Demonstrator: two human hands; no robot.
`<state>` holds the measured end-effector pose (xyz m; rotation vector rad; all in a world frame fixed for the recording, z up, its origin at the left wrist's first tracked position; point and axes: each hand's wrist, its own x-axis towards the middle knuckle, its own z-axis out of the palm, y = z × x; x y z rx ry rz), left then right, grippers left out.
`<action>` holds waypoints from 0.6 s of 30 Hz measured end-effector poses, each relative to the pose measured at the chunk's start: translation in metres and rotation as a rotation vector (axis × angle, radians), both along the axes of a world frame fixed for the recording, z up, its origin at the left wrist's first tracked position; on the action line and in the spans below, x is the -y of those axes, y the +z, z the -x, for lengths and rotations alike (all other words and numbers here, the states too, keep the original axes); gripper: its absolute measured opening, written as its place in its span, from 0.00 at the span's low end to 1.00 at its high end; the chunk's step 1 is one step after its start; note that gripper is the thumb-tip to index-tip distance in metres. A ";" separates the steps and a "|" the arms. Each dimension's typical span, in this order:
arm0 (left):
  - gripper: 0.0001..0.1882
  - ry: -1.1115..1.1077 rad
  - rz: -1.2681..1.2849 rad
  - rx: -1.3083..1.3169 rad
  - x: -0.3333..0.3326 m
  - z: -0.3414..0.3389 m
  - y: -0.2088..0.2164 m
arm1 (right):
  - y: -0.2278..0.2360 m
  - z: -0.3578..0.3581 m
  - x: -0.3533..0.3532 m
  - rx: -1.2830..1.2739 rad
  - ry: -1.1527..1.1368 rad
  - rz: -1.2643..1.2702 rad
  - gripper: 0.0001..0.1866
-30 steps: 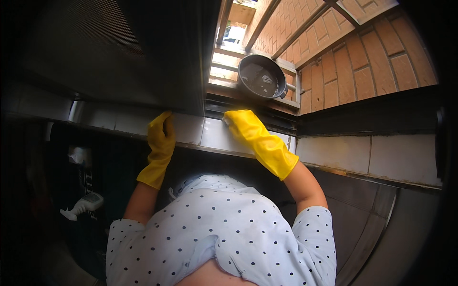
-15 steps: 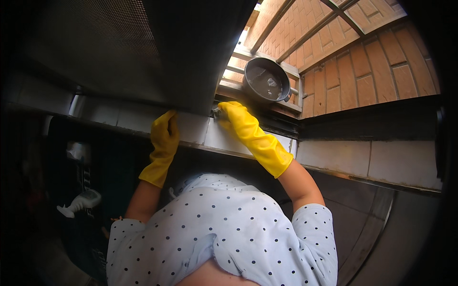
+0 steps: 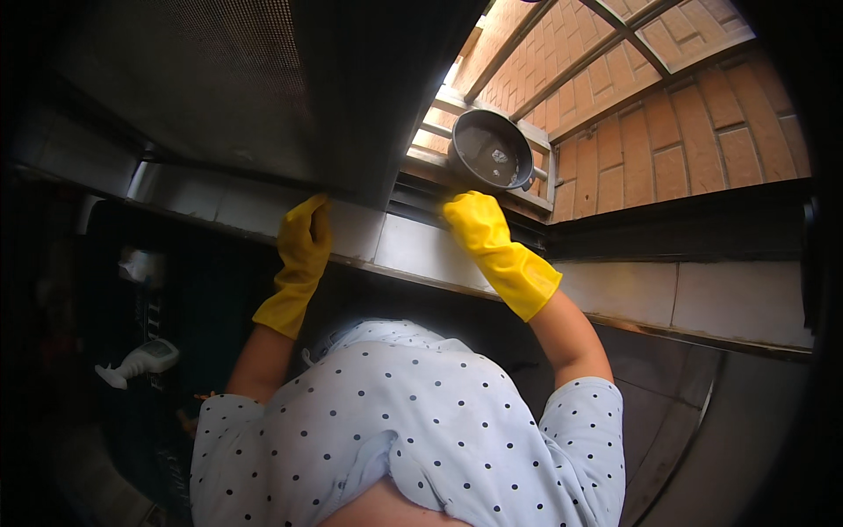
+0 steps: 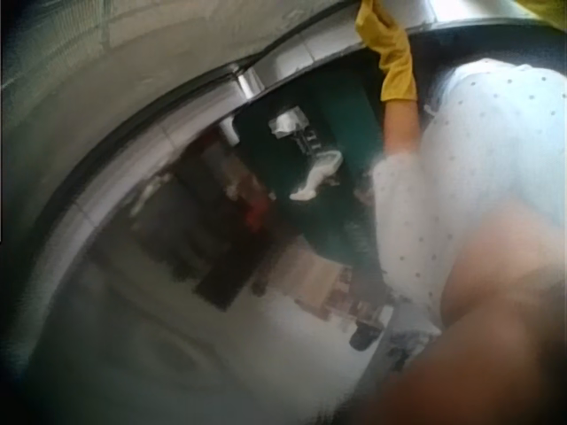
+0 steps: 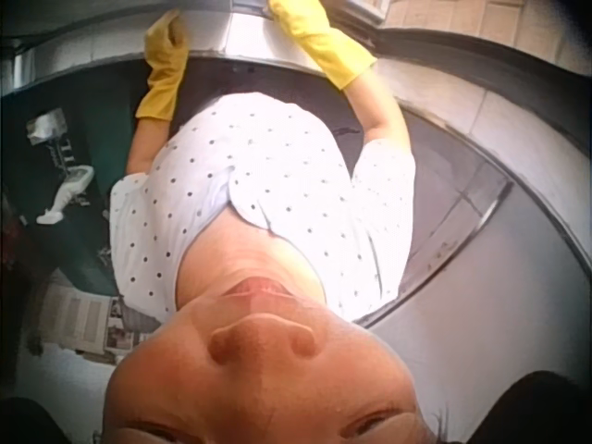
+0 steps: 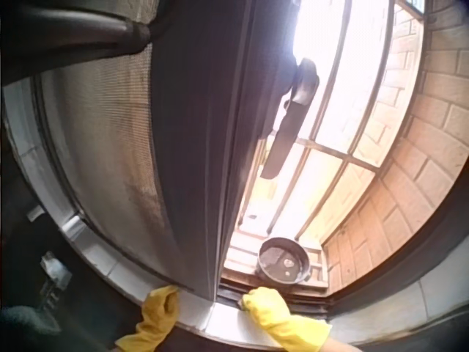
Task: The person, wearing yellow gloves, cleans a window sill and frame using a cloth and a small pot of water. They wipe the sill and frame repeatedly, dipping the cloth into the pot as needed, then walk into the living room carrying the pot.
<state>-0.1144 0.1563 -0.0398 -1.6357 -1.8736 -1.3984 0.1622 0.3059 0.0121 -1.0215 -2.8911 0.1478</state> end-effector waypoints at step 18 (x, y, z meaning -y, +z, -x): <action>0.12 -0.018 0.051 -0.010 0.000 -0.001 0.001 | 0.006 -0.101 -0.010 0.317 -0.983 0.363 0.14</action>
